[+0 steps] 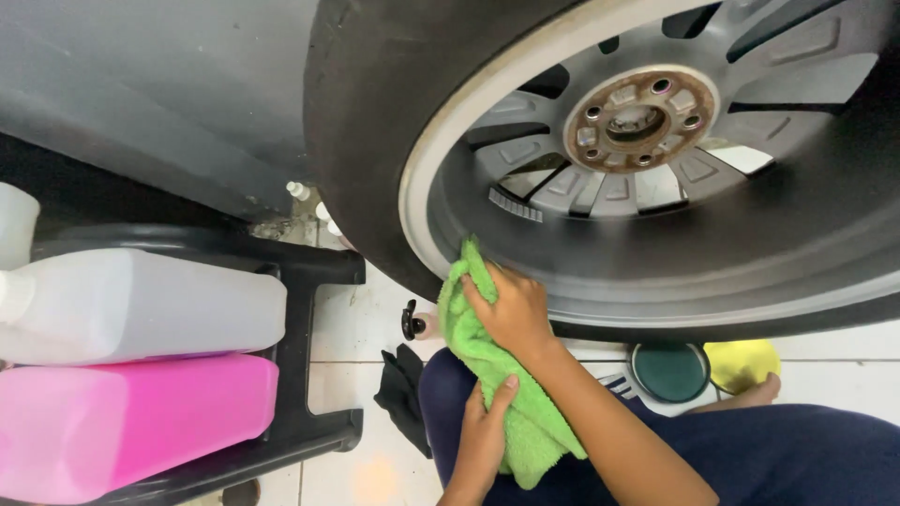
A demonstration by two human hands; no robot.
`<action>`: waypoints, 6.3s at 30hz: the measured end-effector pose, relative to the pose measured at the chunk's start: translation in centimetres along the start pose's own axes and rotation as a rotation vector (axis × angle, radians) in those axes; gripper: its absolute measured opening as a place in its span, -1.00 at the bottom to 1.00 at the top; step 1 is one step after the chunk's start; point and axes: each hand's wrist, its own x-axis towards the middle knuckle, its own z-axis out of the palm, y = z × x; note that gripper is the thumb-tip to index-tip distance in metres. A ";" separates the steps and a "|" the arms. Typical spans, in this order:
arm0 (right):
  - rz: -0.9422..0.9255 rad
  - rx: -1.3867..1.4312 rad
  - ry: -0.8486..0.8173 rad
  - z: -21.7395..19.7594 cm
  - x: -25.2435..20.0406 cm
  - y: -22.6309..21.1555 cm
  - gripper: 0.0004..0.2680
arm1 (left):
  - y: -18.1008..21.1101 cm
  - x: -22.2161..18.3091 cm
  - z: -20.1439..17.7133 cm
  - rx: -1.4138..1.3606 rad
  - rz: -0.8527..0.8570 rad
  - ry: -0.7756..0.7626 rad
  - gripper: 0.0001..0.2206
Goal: The person sprays a cleaning solution onto a car wheel and then wipes the rim and tire with a green cloth. The person sits on the floor while performing the cleaning task.
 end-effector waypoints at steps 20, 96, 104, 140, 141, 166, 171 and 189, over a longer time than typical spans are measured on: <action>0.332 -0.536 -0.504 -5.9 -5.8 8.7 -0.55 | -4.7 -0.6 5.0 0.354 -0.061 -0.336 -0.58; 0.355 -1.000 -0.156 -32.4 -4.3 14.6 -0.57 | 0.8 -5.8 22.1 0.970 0.381 -0.823 -0.35; 0.214 -1.109 -0.020 -36.2 0.3 10.3 -0.58 | 4.3 -7.3 21.9 0.625 0.497 -0.868 -0.56; -0.042 -1.437 0.212 -34.6 1.2 11.5 -0.48 | 5.0 -6.3 21.9 0.350 0.191 -0.859 -0.63; -0.010 -1.468 0.180 -33.7 0.6 12.2 -0.46 | 4.6 -5.7 21.6 0.346 0.126 -0.862 -0.62; 0.399 -0.895 -0.468 -18.6 -7.9 18.8 -0.44 | 0.9 -0.8 16.9 0.777 0.084 -0.616 -0.33; 0.417 -1.074 -0.236 -22.8 -5.8 16.1 -0.60 | 1.6 -1.0 16.4 0.826 0.094 -0.690 -0.18; 0.692 -0.911 -0.408 -16.4 -6.3 14.9 -0.64 | -0.2 1.9 9.8 0.649 0.126 -0.623 -0.50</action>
